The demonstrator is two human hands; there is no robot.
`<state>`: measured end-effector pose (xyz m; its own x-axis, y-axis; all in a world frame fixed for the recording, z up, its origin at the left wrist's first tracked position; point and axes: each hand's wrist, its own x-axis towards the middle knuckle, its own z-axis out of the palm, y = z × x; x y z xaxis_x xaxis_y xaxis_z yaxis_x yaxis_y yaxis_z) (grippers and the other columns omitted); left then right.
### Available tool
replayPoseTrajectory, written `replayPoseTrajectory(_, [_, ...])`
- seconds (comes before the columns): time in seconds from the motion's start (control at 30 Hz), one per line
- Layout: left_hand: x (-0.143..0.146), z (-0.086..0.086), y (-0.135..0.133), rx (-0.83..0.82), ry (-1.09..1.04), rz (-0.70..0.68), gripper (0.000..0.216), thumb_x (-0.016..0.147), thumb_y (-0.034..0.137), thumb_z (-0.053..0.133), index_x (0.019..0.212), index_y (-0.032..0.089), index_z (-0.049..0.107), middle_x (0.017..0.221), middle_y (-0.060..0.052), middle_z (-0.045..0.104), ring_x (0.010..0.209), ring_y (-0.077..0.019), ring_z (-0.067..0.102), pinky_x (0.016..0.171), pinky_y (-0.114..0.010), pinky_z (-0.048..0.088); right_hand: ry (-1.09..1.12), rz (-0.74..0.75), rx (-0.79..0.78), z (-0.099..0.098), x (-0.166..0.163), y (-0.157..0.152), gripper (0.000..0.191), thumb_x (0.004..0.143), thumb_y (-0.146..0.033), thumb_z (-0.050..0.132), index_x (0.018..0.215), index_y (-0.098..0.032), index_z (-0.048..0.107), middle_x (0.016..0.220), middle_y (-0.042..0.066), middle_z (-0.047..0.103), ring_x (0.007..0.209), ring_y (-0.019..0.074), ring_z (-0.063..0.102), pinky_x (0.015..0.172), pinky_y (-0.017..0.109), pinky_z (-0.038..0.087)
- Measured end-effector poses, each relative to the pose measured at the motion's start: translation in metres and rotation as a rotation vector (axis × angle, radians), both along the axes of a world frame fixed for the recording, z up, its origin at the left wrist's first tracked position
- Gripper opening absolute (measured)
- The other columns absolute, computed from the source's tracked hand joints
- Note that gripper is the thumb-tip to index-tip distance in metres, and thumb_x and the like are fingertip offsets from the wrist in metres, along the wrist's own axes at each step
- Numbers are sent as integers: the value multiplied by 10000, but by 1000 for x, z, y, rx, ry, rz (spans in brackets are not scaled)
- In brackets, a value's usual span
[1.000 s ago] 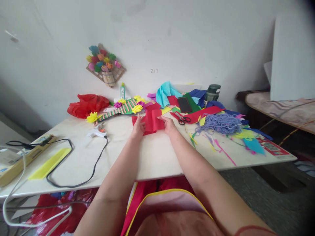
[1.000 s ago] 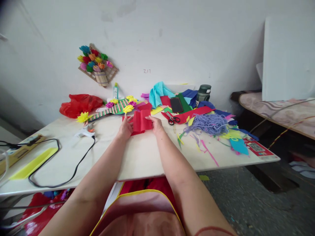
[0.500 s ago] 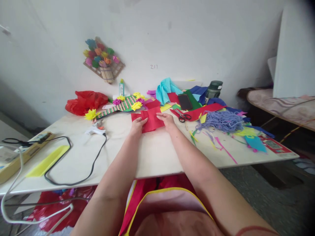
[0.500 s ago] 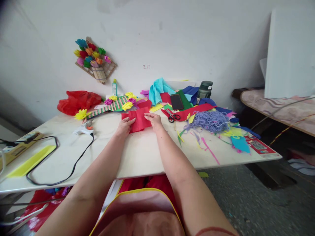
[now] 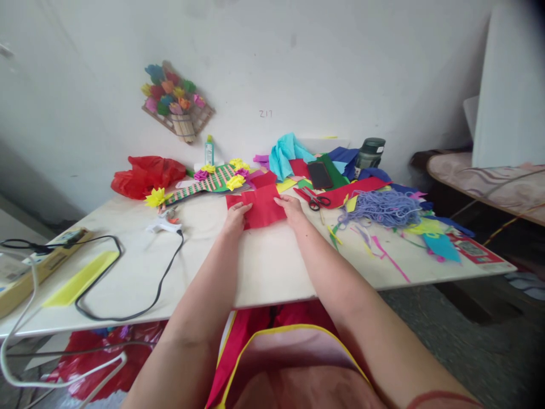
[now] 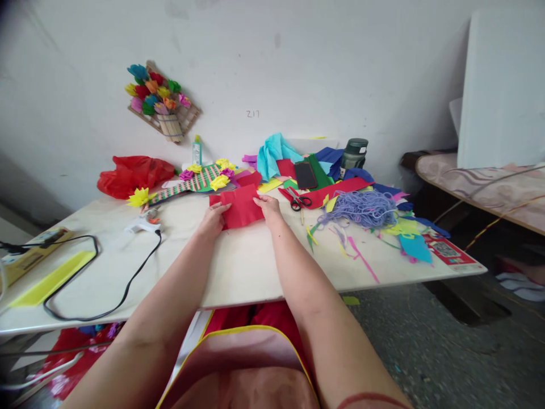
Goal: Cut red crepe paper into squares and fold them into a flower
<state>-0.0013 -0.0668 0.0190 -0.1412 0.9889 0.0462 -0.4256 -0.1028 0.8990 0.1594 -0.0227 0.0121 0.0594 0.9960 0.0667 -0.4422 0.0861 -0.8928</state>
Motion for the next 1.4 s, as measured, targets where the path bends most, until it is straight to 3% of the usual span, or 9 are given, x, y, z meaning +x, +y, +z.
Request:
replayPoseTrajectory(0.2, [0, -2, -1, 26, -7, -17, 234, 607, 211, 723, 806, 113, 646, 823, -108, 709, 873, -251, 662, 803, -375, 539, 4, 75, -18, 1, 2, -3, 196, 491, -163, 732, 668, -157, 646, 586, -37, 651, 640, 136, 625, 742, 302, 492])
replayPoseTrajectory(0.53, [1, 1, -4, 48, -71, -79, 222, 600, 169, 728, 797, 105, 648, 841, -118, 709, 976, -270, 630, 903, -409, 489, 10, 63, -74, 5, 4, -5, 215, 478, -146, 711, 677, -164, 632, 580, -39, 644, 656, 152, 619, 719, 307, 488])
replayPoseTrajectory(0.83, [-2, 0, 2, 31, -87, -45, 212, 552, 128, 737, 732, 111, 628, 769, -100, 707, 885, -261, 656, 839, -389, 519, -38, 97, -24, 4, 3, -6, 198, 500, -185, 740, 668, -165, 638, 593, -32, 645, 720, 157, 625, 783, 313, 470])
replayPoseTrajectory(1.03, [-5, -3, 4, 23, -65, -34, 247, 591, 298, 762, 679, 141, 593, 665, -59, 679, 776, -234, 667, 746, -356, 538, -16, 113, -59, 7, 5, -8, 206, 526, -123, 682, 725, -170, 659, 630, -32, 665, 679, 141, 619, 764, 307, 477])
replayPoseTrajectory(1.23, [-3, -1, 0, 82, -81, -10, 278, 542, 275, 791, 606, 140, 557, 606, -43, 653, 723, -210, 660, 713, -329, 527, -20, 115, -64, 5, 6, -7, 213, 494, -167, 719, 686, -174, 628, 601, -34, 650, 742, 172, 635, 785, 331, 477])
replayPoseTrajectory(1.4, [-5, 0, 3, 49, -45, -16, 244, 600, 313, 754, 669, 137, 600, 612, -35, 659, 627, -174, 644, 626, -283, 512, 16, 168, -53, 5, 6, -7, 219, 488, -140, 705, 697, -169, 645, 614, -25, 664, 733, 171, 641, 780, 330, 478])
